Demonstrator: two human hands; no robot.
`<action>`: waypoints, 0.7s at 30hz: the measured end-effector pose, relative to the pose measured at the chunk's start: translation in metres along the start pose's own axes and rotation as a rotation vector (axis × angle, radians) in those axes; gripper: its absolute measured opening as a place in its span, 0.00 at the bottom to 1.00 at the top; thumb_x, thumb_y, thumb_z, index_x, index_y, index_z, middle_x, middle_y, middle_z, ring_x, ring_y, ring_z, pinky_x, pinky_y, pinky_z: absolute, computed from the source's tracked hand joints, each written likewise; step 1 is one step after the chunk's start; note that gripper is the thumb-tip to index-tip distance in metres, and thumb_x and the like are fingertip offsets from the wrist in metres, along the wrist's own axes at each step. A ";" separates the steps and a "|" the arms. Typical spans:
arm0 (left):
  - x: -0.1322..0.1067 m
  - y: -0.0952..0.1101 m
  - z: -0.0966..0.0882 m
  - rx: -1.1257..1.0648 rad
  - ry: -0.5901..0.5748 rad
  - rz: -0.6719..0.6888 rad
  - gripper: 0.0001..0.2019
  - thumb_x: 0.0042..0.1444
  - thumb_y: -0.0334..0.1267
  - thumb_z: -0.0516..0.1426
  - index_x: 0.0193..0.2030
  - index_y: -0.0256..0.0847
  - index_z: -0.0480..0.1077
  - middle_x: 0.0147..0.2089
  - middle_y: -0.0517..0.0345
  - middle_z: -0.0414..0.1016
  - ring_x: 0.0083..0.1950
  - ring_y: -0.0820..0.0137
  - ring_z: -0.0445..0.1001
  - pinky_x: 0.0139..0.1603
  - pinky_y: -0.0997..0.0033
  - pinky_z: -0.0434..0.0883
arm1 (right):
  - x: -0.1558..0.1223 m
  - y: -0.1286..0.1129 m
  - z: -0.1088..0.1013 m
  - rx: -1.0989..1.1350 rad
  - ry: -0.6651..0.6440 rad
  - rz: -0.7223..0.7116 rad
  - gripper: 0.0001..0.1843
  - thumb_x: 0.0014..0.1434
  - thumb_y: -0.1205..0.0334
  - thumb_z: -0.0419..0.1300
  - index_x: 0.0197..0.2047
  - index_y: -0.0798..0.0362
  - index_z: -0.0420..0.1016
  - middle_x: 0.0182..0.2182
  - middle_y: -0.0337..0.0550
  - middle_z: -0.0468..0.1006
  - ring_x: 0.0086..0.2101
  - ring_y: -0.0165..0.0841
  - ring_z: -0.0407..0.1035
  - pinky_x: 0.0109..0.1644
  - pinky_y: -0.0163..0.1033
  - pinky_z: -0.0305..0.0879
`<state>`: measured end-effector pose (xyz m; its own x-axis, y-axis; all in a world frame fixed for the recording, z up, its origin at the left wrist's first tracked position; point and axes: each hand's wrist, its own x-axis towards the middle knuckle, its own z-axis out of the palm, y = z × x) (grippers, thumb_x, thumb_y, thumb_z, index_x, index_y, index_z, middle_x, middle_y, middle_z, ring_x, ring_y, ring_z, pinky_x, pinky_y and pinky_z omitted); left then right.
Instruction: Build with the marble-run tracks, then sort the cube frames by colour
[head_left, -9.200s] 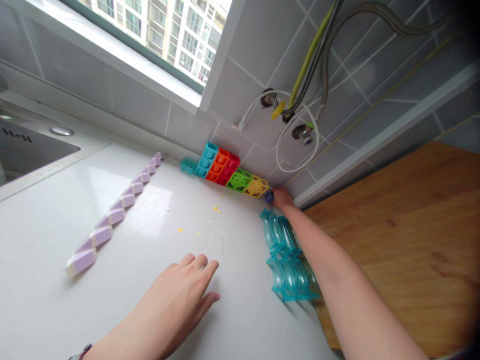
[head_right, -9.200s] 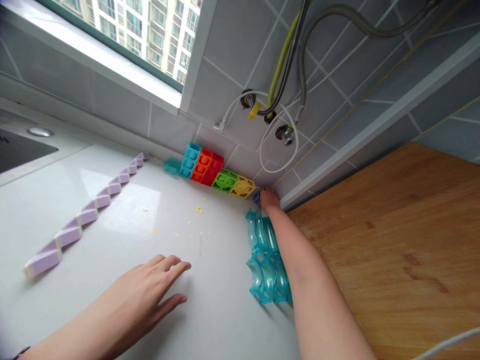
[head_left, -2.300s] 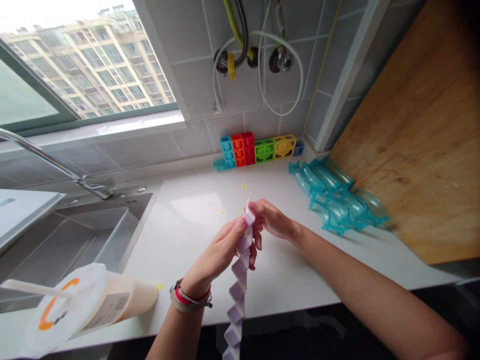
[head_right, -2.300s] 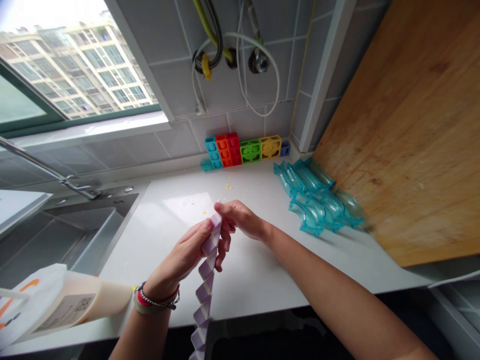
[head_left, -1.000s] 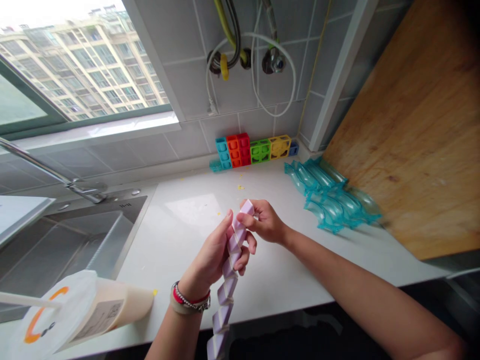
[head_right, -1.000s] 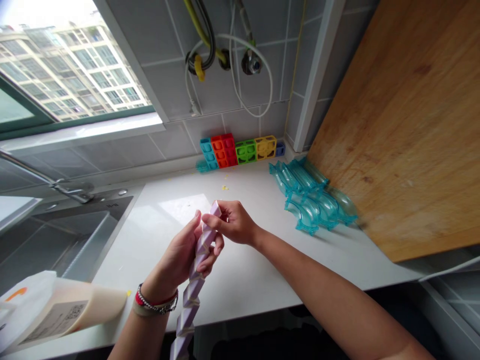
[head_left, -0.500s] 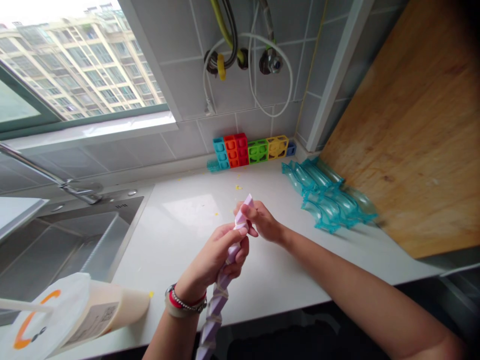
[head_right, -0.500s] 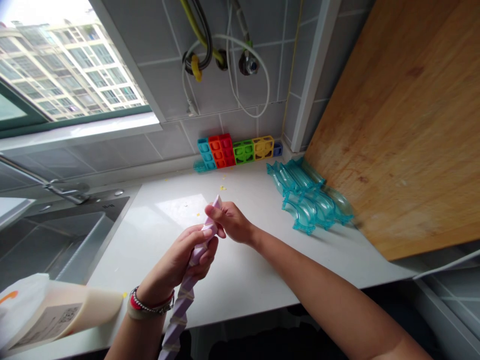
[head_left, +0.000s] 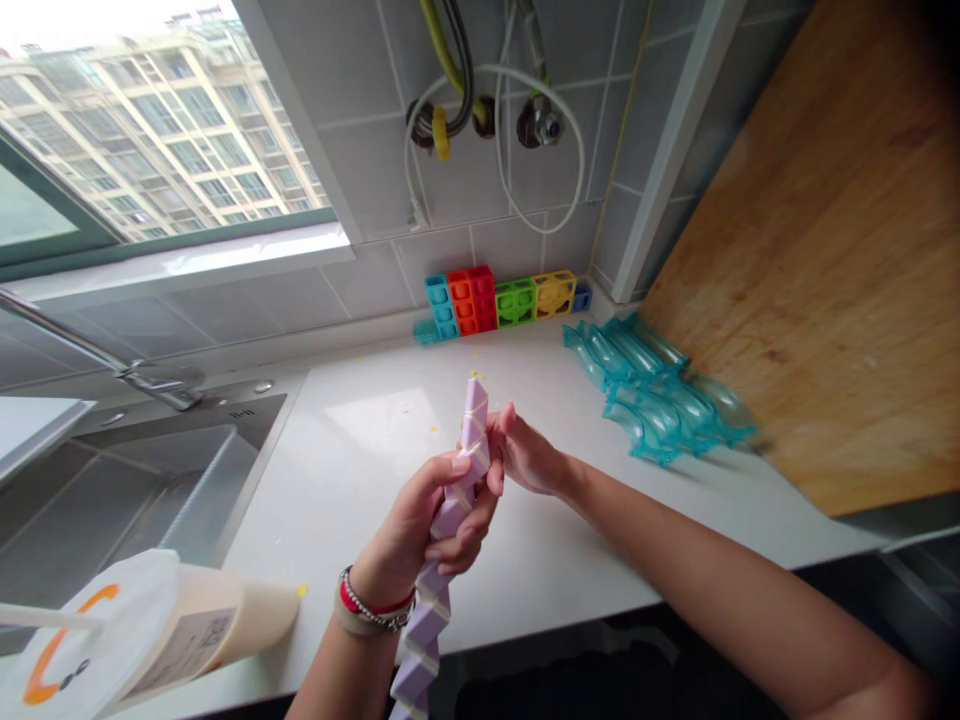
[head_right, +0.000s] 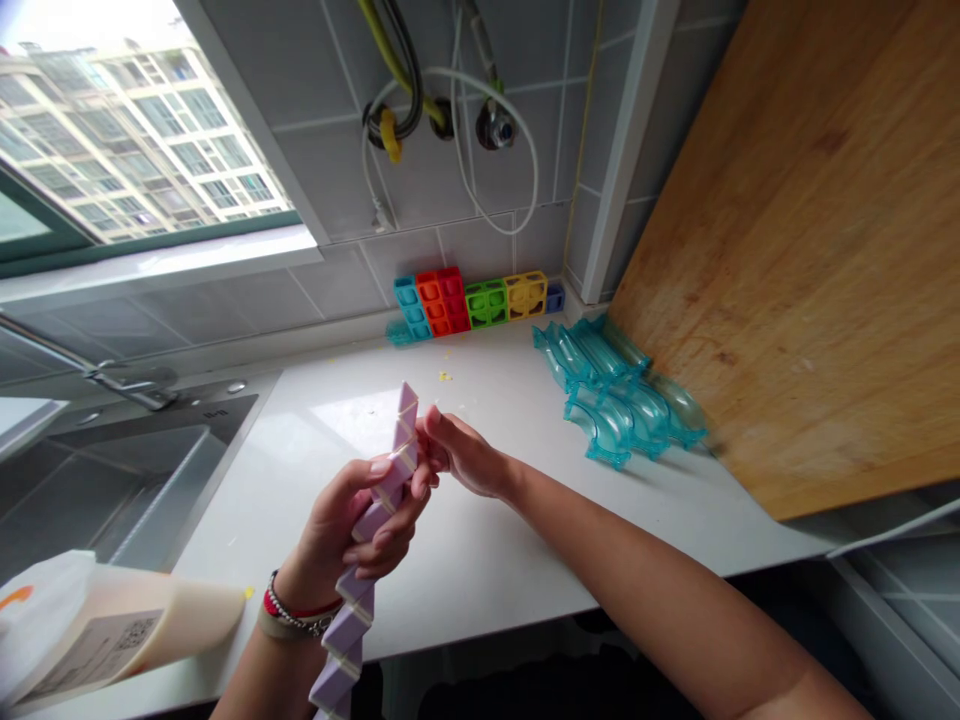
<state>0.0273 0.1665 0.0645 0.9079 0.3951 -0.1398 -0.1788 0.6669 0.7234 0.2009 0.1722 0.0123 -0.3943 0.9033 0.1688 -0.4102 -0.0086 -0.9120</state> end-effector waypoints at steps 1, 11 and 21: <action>0.000 0.000 0.000 0.007 0.009 -0.009 0.17 0.69 0.47 0.52 0.41 0.36 0.75 0.21 0.65 0.66 0.11 0.85 0.45 0.10 0.85 0.57 | 0.000 0.000 0.001 -0.007 -0.004 -0.003 0.43 0.55 0.16 0.53 0.25 0.53 0.69 0.12 0.36 0.70 0.17 0.28 0.63 0.24 0.33 0.58; -0.001 0.002 0.006 0.098 0.080 -0.051 0.13 0.67 0.47 0.58 0.39 0.38 0.72 0.19 0.69 0.63 0.12 0.85 0.44 0.10 0.86 0.54 | 0.000 0.006 0.003 0.133 -0.029 0.034 0.36 0.60 0.23 0.56 0.26 0.51 0.64 0.18 0.36 0.73 0.20 0.28 0.65 0.26 0.33 0.58; -0.003 0.001 0.004 0.111 0.087 -0.115 0.18 0.60 0.47 0.64 0.28 0.38 0.66 0.16 0.69 0.60 0.10 0.86 0.45 0.08 0.84 0.54 | 0.002 0.008 0.006 0.210 0.044 0.120 0.38 0.62 0.22 0.48 0.28 0.52 0.67 0.20 0.37 0.70 0.21 0.28 0.58 0.28 0.35 0.56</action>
<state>0.0262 0.1636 0.0680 0.8828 0.3768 -0.2804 -0.0284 0.6388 0.7689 0.1916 0.1709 0.0074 -0.4166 0.9081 0.0431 -0.5263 -0.2023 -0.8259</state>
